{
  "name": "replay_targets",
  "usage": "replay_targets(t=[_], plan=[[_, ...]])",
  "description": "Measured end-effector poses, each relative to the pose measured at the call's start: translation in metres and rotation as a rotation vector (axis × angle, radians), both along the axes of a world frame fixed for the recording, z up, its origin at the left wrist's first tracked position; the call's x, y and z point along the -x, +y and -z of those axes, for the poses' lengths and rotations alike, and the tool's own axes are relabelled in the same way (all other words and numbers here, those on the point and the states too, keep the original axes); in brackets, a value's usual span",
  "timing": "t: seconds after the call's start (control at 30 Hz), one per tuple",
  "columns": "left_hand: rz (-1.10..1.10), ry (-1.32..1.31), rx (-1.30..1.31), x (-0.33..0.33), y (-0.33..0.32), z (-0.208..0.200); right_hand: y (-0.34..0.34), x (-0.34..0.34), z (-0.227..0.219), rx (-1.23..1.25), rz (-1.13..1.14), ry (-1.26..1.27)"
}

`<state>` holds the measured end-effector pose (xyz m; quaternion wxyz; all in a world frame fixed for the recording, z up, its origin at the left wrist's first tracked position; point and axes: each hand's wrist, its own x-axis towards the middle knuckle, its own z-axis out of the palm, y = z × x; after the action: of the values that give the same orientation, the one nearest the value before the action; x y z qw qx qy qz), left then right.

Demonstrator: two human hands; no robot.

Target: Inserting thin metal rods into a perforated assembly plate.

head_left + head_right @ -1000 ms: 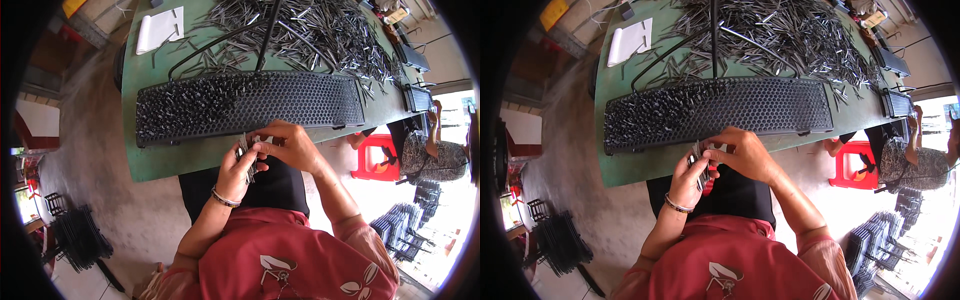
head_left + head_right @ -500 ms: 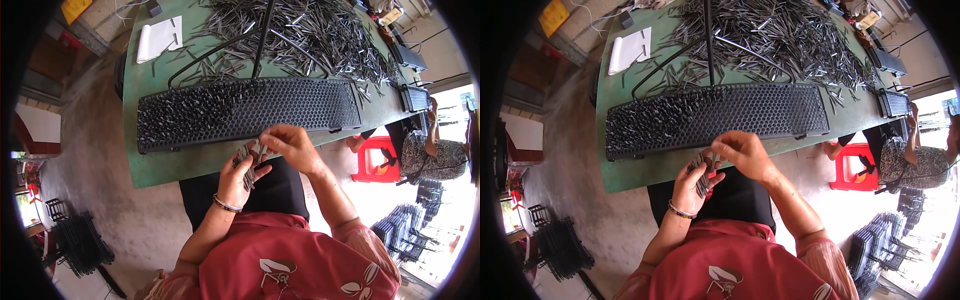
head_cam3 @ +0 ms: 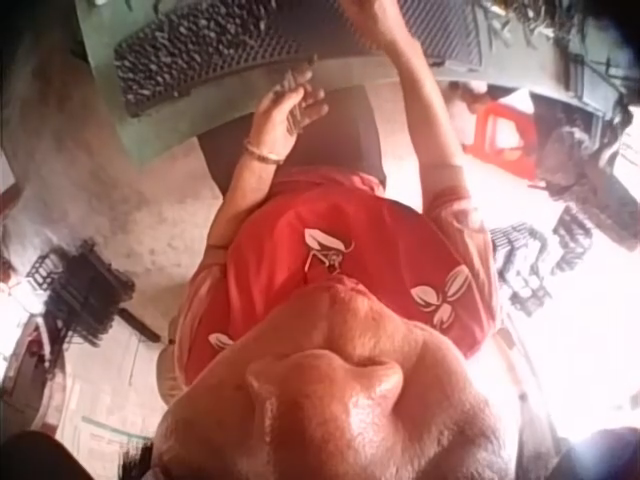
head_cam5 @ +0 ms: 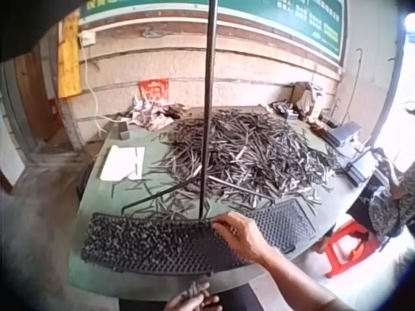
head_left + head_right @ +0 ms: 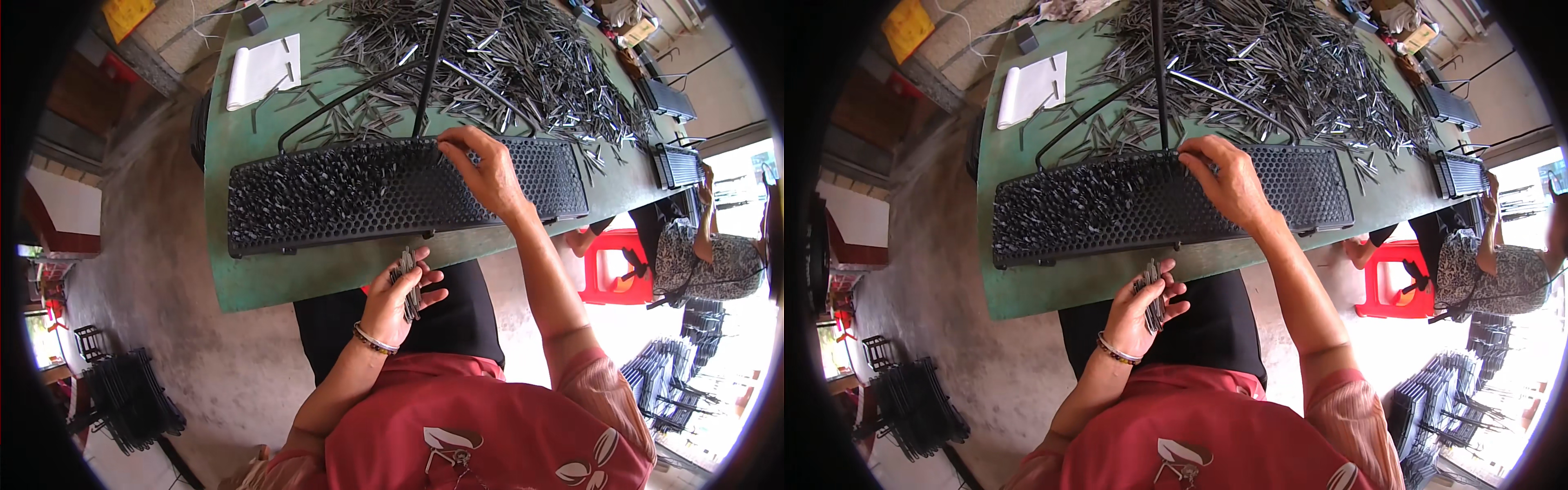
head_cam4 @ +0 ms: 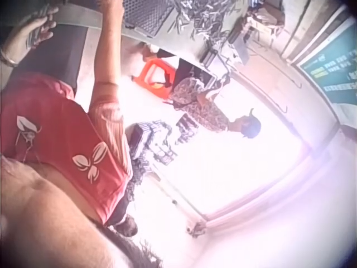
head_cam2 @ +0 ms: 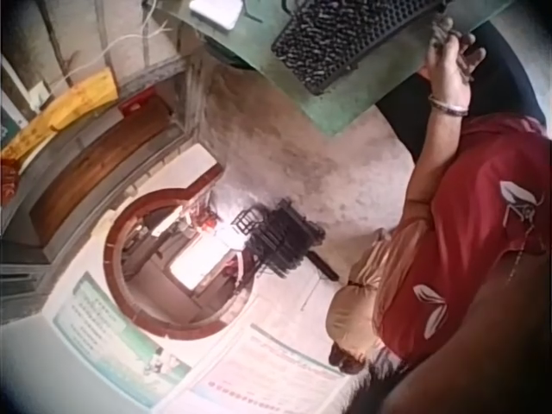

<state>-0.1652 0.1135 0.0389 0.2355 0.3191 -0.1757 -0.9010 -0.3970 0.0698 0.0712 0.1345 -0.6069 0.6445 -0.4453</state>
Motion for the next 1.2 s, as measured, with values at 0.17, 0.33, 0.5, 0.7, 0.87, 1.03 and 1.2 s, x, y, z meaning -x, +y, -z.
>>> replay_targets(t=[0.17, 0.33, 0.5, 0.7, 0.87, 1.03, 1.2], plan=[[0.003, 0.006, -0.004, 0.0, 0.0, 0.001, -0.001, -0.001, 0.002, -0.018, -0.016, -0.1], [0.036, 0.0, 0.0, 0.001, -0.001, 0.001, -0.003, 0.003, 0.007, -0.021, -0.001, -0.174], [0.029, 0.005, 0.001, 0.001, 0.0, 0.003, -0.006, 0.007, 0.012, -0.01, 0.003, -0.294], [-0.021, 0.007, -0.029, -0.003, -0.002, 0.009, 0.007, -0.008, -0.006, -0.11, -0.102, -0.703], [-0.067, 0.074, -0.082, -0.002, -0.008, 0.003, 0.038, -0.037, -0.01, -0.413, -0.236, -0.742], [0.034, -0.07, 0.146, 0.002, -0.006, -0.002, 0.053, -0.047, 0.004, -0.48, -0.261, -0.632], [0.032, -0.133, 0.219, 0.005, -0.003, -0.003, 0.055, -0.049, -0.007, -0.499, -0.231, -0.53]])
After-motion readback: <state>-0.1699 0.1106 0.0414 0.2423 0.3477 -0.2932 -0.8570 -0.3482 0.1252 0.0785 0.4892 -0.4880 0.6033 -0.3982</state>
